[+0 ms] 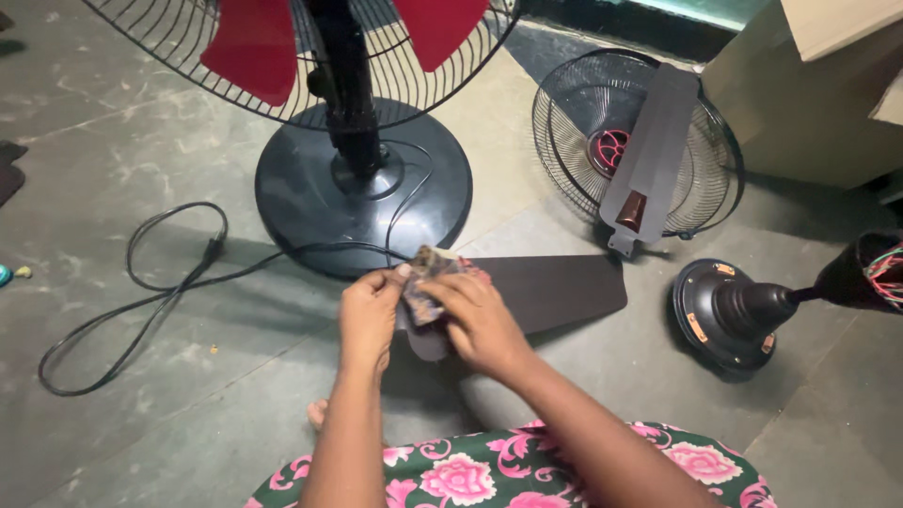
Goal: The person wipes a detached dark gray fan blade with a patterned cloth, cleaning both sides and the central hub area. The blade is flipped over repeatedly to ensure thorough cleaning of all surfaces.
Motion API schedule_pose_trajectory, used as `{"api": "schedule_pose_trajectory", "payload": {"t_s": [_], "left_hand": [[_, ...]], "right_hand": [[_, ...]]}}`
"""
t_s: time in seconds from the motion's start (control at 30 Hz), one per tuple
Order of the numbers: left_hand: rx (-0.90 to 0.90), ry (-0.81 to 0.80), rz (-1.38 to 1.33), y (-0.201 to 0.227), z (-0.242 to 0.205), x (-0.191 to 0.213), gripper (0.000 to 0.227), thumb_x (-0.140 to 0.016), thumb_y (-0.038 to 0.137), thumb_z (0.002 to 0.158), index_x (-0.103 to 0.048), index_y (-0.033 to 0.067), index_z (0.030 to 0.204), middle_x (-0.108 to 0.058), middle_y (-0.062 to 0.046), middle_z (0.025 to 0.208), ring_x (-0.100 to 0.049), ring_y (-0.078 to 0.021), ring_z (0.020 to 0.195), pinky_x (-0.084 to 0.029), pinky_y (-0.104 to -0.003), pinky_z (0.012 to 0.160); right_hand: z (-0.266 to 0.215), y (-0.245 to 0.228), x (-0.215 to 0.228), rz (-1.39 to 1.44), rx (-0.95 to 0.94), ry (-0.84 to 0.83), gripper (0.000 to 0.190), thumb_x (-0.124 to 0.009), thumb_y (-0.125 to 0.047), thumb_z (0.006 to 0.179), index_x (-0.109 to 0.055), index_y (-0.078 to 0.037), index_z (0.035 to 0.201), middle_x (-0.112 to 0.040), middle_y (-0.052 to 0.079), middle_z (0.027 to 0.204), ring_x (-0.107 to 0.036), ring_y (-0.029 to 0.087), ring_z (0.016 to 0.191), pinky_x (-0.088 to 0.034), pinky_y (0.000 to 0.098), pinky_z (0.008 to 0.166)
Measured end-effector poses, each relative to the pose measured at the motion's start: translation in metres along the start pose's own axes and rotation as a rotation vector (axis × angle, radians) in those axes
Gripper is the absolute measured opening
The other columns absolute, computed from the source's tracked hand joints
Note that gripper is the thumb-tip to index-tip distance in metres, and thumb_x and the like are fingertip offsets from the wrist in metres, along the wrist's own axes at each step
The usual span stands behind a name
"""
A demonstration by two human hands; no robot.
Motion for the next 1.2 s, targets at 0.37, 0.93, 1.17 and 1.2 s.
{"api": "schedule_pose_trajectory", "payload": {"t_s": [0.37, 0.93, 1.17, 1.2], "left_hand": [[-0.027, 0.057, 0.017, -0.006, 0.003, -0.001, 0.022, -0.076, 0.019, 0.09, -0.077, -0.0024, 0.093, -0.07, -0.001, 0.077, -0.054, -0.0078, 0.068, -0.046, -0.026, 0.063], [-0.056, 0.012, 0.053, 0.003, 0.0, 0.0, 0.02, -0.075, 0.018, 0.091, -0.075, -0.0015, 0.094, -0.069, 0.001, 0.079, -0.055, -0.0063, 0.07, -0.044, -0.024, 0.064], [-0.027, -0.007, -0.016, 0.002, -0.001, 0.0, 0.02, -0.073, 0.018, 0.093, -0.074, -0.0014, 0.095, -0.071, 0.0, 0.081, -0.058, -0.0071, 0.072, -0.047, -0.024, 0.066], [-0.03, 0.002, 0.0, 0.002, -0.001, 0.0, 0.02, -0.072, 0.019, 0.093, -0.075, -0.0012, 0.095, -0.071, 0.0, 0.082, -0.058, -0.0069, 0.072, -0.047, -0.024, 0.066]], "right_hand": [[-0.062, -0.013, -0.007, -0.119, -0.173, 0.267, 0.054, -0.06, 0.005, 0.074, -0.064, -0.005, 0.127, -0.063, 0.016, 0.119, -0.059, 0.039, 0.116, -0.043, 0.0471, 0.106], [-0.079, 0.083, 0.029, -0.214, -0.239, 0.204, 0.055, -0.057, 0.007, 0.072, -0.071, -0.011, 0.122, -0.068, 0.015, 0.122, -0.062, 0.037, 0.117, -0.046, 0.0447, 0.104], [-0.084, 0.144, 0.02, -0.29, -0.436, 0.346, 0.053, -0.061, -0.003, 0.089, -0.059, -0.01, 0.141, -0.054, 0.024, 0.148, -0.049, 0.042, 0.138, -0.035, 0.0434, 0.116], [-0.078, 0.137, 0.013, -0.237, -0.409, 0.335, 0.052, -0.061, -0.006, 0.091, -0.056, -0.01, 0.143, -0.054, 0.022, 0.149, -0.048, 0.041, 0.142, -0.034, 0.0436, 0.12]]}}
Point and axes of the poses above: each hand's wrist, its own z-axis towards the middle knuckle, its own x-axis out of the back of the hand, y = z × x, the point moved 1 cm from there along z, towards the middle knuckle
